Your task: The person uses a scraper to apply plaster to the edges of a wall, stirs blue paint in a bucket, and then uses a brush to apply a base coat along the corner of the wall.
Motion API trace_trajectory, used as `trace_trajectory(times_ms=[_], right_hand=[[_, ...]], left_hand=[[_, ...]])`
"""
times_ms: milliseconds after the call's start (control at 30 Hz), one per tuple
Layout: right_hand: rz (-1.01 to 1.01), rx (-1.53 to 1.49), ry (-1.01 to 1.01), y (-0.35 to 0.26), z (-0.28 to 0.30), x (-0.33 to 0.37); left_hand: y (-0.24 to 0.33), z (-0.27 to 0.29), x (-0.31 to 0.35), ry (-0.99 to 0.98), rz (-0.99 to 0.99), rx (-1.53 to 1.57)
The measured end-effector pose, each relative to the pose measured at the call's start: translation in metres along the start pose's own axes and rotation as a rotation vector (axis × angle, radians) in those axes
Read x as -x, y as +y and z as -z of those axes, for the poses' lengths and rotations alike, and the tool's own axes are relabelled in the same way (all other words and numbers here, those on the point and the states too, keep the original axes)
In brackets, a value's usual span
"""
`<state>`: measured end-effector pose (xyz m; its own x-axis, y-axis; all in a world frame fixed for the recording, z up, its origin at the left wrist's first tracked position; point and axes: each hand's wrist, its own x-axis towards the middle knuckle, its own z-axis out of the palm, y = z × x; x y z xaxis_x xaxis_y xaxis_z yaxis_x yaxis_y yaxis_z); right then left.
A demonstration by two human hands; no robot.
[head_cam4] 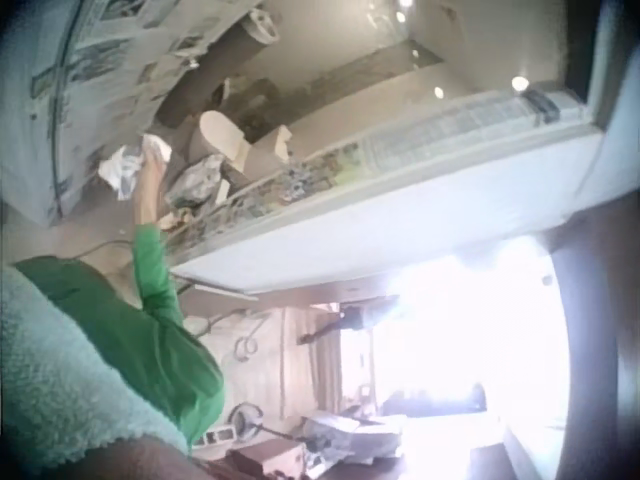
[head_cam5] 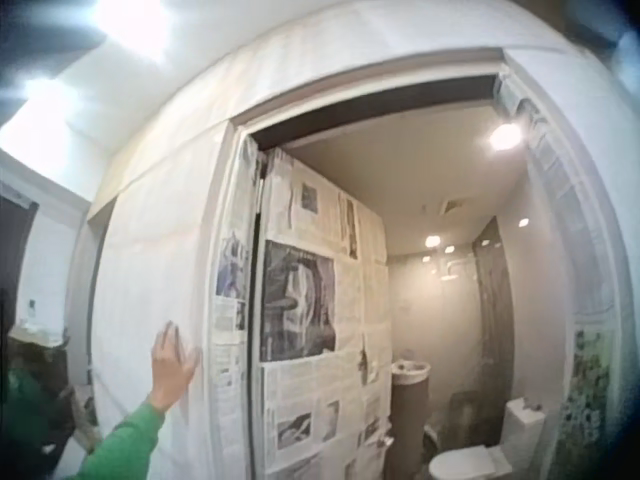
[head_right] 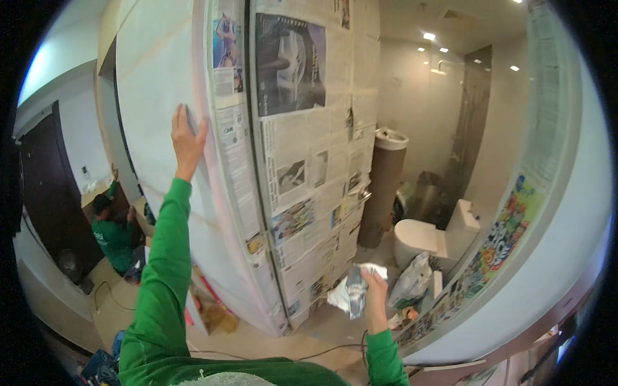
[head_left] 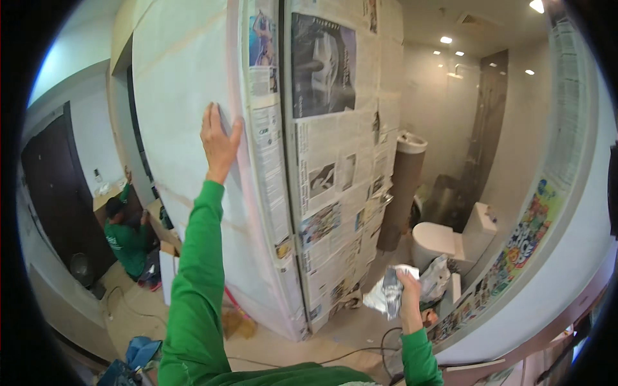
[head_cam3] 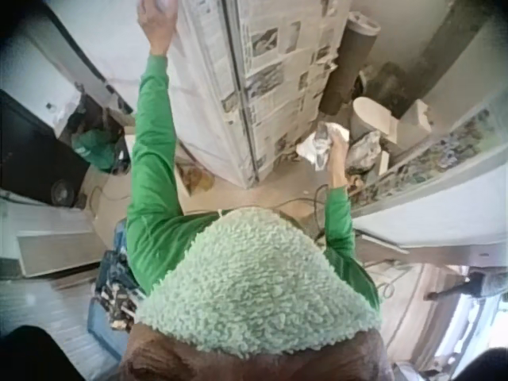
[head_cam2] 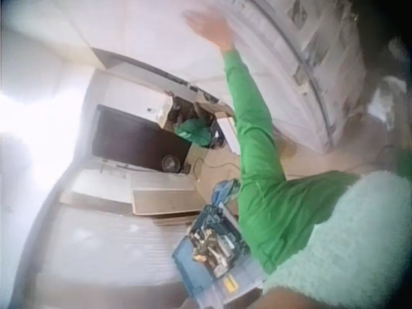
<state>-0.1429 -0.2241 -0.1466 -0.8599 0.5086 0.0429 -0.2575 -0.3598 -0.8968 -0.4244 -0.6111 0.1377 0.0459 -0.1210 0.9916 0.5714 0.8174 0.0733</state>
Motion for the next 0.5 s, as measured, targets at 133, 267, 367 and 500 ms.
trace_trajectory(times_ms=[133, 267, 367, 500], right_hand=[[0.204, 0.068, -0.095, -0.008, -0.083, -0.022], [0.928, 0.392, -0.134, -0.058, -0.199, -0.030], [1.076, 0.277, -0.292, -0.068, -0.283, -0.015], [1.296, 0.171, -0.365, -0.062, -0.338, -0.026]], left_hand=[[0.010, 0.050, 0.081, -0.147, 0.087, -0.023], [0.114, 0.105, 0.124, -0.493, 0.097, 0.528], [0.138, 0.121, 0.111, -0.492, 0.489, 0.904], [0.117, 0.103, 0.069, -0.355, 0.859, 1.054]])
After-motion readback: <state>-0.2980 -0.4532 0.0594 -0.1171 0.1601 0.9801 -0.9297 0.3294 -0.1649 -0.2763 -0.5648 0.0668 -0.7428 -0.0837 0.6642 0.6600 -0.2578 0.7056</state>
